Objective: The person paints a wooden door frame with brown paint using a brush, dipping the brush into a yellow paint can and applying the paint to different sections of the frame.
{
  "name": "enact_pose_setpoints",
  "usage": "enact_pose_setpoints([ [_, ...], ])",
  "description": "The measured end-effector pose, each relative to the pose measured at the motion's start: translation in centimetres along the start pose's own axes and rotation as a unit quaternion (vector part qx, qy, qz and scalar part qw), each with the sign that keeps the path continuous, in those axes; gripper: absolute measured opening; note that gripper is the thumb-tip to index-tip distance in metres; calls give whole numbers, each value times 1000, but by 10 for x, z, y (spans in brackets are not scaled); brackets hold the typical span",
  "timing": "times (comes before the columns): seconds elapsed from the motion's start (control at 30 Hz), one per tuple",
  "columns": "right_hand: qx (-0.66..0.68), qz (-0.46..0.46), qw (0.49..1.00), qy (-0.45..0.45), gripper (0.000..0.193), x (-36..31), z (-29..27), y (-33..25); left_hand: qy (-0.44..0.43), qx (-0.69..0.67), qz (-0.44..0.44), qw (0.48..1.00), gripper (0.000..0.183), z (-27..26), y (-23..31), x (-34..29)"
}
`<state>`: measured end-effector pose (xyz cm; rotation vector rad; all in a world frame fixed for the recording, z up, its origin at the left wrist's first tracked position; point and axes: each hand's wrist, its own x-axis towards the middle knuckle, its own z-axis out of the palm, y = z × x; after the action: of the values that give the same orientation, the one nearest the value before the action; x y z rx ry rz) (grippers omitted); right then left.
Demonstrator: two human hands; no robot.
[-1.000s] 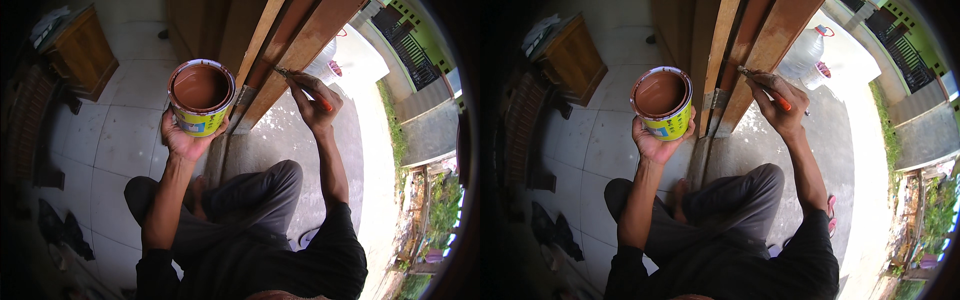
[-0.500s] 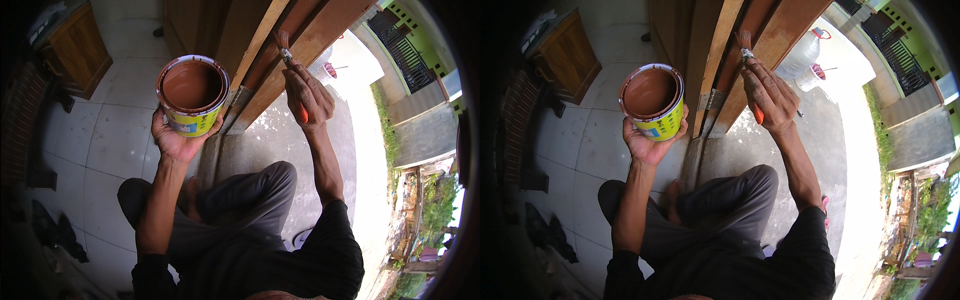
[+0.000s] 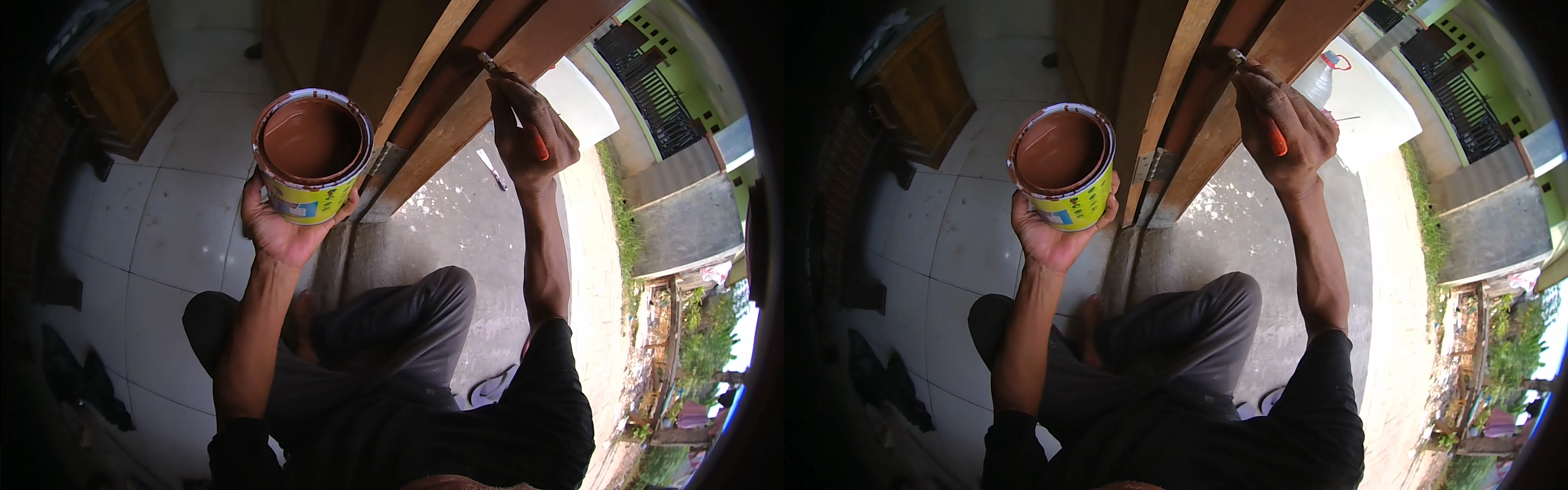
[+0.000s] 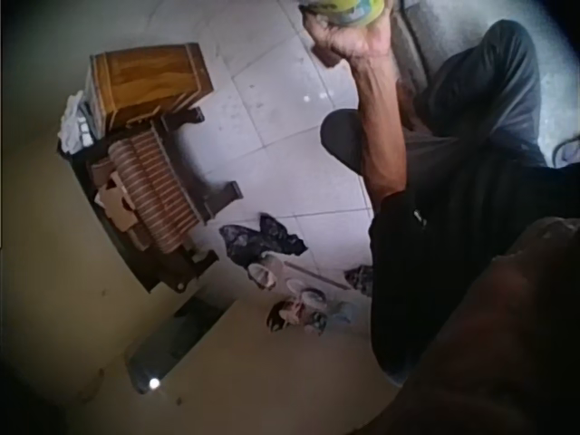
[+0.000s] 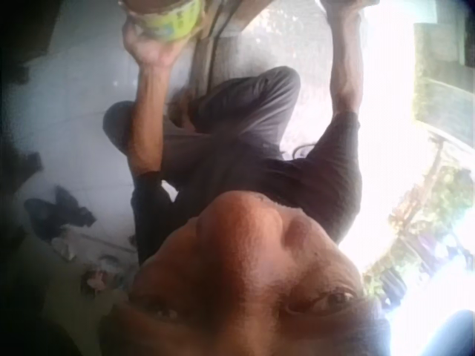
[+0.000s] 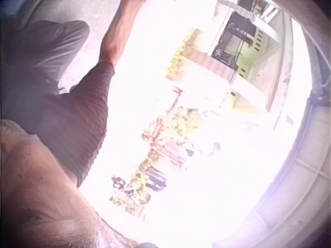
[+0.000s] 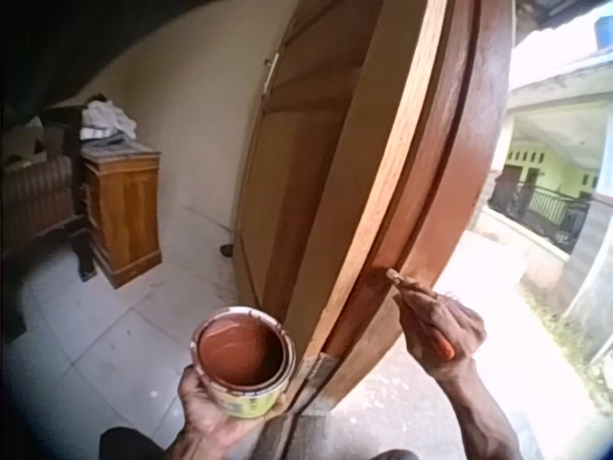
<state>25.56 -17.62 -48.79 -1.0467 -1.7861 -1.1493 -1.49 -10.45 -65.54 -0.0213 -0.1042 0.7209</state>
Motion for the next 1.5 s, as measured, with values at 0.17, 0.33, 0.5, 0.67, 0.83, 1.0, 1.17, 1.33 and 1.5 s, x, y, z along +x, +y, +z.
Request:
enact_pose_setpoints([
  [0.17,-96,-31,993,62,24,-8,-3,-13,14,10,17,1000,84,-1,0,-2],
  [0.33,-65,26,997,-24,28,-63,11,-40,-5,-23,1,1000,83,1,-3,-1],
  [0.5,19,124,985,-117,30,-94,10,-69,-8,-20,8,1000,81,0,-6,-1],
  [0.67,148,108,944,-276,31,-27,-16,-48,-15,-17,15,1000,79,-8,-2,-2],
  [0.83,155,139,916,-342,21,23,-23,-17,-26,-27,8,999,81,-5,-2,-1],
  [1.0,186,162,888,-387,16,0,-1,-20,-2,-24,12,1000,82,-4,-2,-2],
  [1.17,97,76,943,-308,23,-34,7,-12,-21,-38,12,999,82,-5,-1,0],
  [1.33,9,-9,984,-176,29,23,-19,5,-45,-31,10,998,80,1,-5,4],
  [1.5,-95,-83,992,3,20,73,-31,26,-53,-20,9,998,79,-5,-9,8],
])
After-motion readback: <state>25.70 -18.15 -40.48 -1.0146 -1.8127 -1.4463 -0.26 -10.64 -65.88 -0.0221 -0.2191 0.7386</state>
